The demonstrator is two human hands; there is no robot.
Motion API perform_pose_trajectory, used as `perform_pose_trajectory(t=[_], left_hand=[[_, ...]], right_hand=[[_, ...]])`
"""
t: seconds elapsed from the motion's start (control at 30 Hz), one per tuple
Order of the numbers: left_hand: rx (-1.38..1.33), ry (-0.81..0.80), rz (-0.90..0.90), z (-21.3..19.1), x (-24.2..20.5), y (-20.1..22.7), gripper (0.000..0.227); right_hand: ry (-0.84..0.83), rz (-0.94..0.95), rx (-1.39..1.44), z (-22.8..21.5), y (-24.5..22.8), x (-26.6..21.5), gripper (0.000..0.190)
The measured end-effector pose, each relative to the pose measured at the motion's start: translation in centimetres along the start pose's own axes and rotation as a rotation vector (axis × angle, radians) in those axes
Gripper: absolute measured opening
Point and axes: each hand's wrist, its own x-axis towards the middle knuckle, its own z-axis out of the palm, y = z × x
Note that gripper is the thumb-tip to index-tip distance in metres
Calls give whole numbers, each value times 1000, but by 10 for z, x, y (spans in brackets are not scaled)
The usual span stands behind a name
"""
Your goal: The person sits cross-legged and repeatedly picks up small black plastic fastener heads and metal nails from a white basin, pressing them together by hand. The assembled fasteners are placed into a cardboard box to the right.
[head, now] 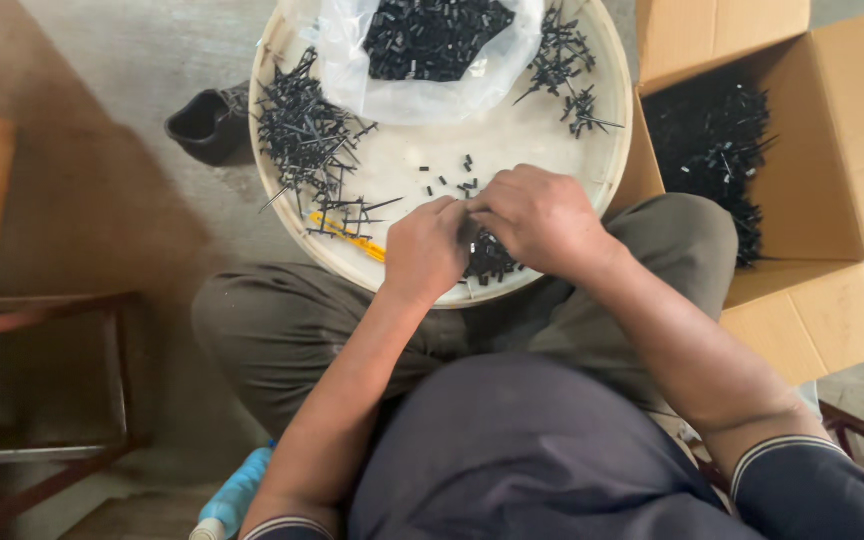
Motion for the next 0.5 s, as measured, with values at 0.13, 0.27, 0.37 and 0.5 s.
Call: perform_pose_trajectory(t=[0.13,0.27,0.37,0.5], left_hand=[[-117,146,-14,-4,-6,4,8],[-181,168,-33,-13,-8,8,8],[-180,151,2,-18,-4,14,9],[-262,49,65,-23,1,18,9]], right_hand=[[115,303,473,6,12,-15,22],[126,380,675,19,21,-26,22],[101,298,690,29,24,-29,22],[99,140,624,34,39,-34,15]])
